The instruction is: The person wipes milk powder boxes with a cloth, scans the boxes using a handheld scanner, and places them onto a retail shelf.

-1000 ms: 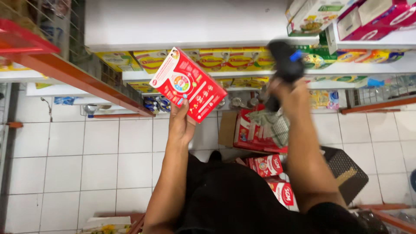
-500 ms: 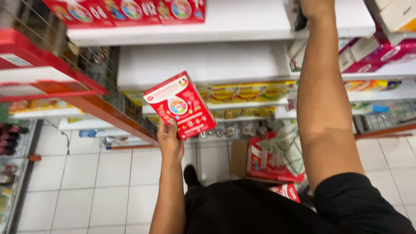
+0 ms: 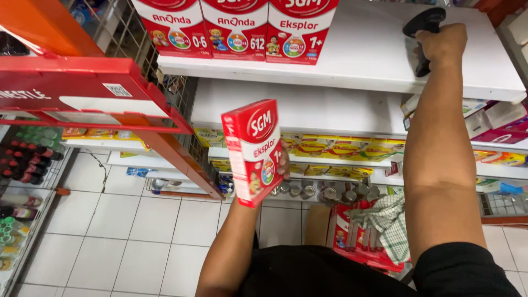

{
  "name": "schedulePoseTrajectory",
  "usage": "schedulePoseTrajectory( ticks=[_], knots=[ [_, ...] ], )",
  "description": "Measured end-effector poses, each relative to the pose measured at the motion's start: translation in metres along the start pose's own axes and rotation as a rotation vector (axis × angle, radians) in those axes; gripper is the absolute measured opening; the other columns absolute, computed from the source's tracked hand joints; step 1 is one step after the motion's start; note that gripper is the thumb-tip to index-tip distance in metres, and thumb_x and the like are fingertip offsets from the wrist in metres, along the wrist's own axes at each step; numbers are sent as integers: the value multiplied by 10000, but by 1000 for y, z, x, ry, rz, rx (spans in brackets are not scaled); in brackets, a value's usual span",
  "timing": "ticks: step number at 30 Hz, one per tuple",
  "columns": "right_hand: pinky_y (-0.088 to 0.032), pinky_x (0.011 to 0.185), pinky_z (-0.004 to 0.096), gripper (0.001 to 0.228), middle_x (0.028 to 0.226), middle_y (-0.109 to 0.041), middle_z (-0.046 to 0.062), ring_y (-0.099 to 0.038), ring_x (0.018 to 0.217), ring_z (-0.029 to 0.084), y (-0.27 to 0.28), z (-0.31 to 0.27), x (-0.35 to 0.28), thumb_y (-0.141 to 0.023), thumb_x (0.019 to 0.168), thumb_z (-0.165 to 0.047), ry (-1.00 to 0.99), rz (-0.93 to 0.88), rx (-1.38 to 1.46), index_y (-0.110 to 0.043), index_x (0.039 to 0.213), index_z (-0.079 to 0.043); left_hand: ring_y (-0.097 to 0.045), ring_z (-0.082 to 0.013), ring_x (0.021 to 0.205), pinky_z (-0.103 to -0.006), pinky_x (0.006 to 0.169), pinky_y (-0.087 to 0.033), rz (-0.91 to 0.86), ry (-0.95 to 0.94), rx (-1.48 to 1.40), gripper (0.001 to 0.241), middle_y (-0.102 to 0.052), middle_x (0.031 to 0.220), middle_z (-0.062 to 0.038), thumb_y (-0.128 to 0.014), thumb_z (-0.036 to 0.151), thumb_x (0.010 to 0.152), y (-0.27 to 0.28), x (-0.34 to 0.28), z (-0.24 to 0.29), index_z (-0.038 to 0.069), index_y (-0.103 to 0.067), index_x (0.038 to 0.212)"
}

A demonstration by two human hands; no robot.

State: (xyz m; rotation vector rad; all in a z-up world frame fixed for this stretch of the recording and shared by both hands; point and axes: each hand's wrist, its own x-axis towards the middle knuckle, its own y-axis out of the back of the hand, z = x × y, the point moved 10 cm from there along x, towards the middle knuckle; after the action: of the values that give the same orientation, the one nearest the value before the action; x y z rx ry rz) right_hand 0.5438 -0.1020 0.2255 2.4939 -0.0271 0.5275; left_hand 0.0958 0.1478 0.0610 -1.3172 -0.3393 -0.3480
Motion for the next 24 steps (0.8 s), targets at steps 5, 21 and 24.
schedulePoseTrajectory(
  ticks=[5, 21, 24],
  knots=[
    [-532, 830, 503, 416, 1108, -680, 289, -662, 994, 417, 53, -77, -88, -805, 911, -121, 556, 514, -189, -652, 1189, 148, -686, -332, 798, -461, 777, -601, -90, 116, -18, 866, -669, 952, -227, -604, 671, 910, -55, 30, -2, -113, -577, 1278],
    [-517, 1023, 326, 569, 1273, -681, 111, -635, 1163, 159, -99, -173, -271, -718, 980, -317, 204, -343, 869, -544, 1411, 12, -619, -299, 1255, -418, 1053, -512, 405, -187, 646, 620, -632, 1389, -190, -426, 462, 1056, 34, 97, 80, -5, -502, 1457],
    [-521, 1004, 330, 548, 1249, -691, 95, -638, 1146, 159, -97, -185, -258, -680, 993, -345, 193, -207, 890, -539, 1400, -5, -596, -291, 1286, -392, 1062, -482, 409, -317, 1184, 625, -626, 1420, -180, -484, 426, 1041, -13, 95, 109, 7, -459, 1504]
  ],
)
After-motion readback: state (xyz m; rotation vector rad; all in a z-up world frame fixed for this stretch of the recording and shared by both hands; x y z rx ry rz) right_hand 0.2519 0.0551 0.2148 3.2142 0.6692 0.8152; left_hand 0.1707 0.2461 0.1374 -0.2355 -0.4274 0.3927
